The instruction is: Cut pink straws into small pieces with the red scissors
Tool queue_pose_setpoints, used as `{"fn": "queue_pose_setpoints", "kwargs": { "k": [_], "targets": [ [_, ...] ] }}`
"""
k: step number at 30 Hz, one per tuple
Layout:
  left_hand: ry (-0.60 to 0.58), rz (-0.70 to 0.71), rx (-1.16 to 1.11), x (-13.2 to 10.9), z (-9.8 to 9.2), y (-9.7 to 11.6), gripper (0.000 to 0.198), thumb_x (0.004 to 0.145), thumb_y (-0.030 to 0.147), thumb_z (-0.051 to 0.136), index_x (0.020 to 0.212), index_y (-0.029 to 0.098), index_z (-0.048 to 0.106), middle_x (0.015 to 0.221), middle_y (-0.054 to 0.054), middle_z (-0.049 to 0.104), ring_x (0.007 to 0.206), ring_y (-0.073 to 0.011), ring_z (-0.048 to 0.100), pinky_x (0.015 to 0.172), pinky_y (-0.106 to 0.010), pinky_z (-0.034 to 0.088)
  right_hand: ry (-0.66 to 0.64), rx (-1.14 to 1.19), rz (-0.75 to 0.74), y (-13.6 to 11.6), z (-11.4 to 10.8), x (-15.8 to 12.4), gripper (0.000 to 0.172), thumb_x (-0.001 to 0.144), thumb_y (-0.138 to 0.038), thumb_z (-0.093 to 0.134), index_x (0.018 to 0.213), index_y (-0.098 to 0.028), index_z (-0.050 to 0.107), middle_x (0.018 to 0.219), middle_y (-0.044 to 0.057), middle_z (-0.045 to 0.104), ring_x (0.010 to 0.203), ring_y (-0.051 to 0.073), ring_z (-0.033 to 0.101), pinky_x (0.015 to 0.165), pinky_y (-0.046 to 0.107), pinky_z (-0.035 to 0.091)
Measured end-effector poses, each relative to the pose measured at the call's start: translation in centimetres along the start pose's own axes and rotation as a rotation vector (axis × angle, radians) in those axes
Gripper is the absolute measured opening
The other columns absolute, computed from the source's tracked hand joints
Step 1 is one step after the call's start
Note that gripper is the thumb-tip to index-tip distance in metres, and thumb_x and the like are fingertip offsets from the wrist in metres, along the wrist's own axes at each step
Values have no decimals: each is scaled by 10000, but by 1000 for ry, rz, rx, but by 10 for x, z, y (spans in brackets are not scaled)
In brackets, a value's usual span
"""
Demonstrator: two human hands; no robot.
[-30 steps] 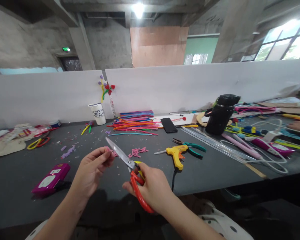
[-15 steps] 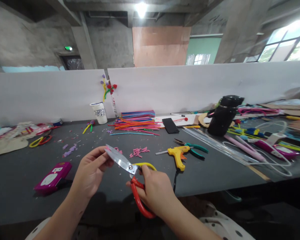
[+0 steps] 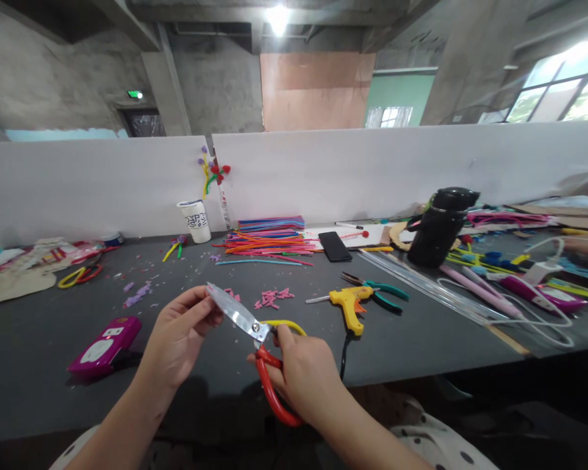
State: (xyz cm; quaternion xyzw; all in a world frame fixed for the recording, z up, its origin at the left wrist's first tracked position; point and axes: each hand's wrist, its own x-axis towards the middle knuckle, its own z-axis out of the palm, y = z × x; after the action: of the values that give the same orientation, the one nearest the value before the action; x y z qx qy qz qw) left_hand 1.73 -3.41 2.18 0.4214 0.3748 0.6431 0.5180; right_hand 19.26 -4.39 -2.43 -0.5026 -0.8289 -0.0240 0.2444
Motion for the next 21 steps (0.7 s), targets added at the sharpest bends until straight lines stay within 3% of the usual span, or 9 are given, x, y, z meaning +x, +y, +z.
{"fn": "queue_pose_setpoints", "kwargs": {
  "k": [14, 17, 21],
  "targets": [
    [-4, -12, -10, 1, -2, 2, 49, 635, 186, 624, 668, 154, 607, 604, 21, 576, 528, -71, 497, 508, -176, 399, -14, 43, 25, 1, -3, 2, 320, 766, -498, 412, 692, -194, 476, 536, -3, 555, 460, 142, 516, 433, 229, 238],
    [-7, -15, 10, 1, -2, 1, 48, 645, 194, 615, 666, 157, 594, 592, 24, 576, 525, -67, 499, 510, -171, 392, -58, 225, 114, 1, -6, 3, 288, 742, -476, 452, 651, -202, 445, 490, -33, 491, 436, 116, 457, 425, 215, 243],
    [-46, -19, 117, 2, 0, -4, 70, 658, 211, 601, 672, 153, 566, 581, 20, 568, 509, -74, 497, 519, -188, 393, -85, 646, 222, 1, -8, 9, 284, 734, -446, 457, 605, -199, 402, 482, -59, 421, 401, 77, 390, 410, 194, 281]
  ]
}}
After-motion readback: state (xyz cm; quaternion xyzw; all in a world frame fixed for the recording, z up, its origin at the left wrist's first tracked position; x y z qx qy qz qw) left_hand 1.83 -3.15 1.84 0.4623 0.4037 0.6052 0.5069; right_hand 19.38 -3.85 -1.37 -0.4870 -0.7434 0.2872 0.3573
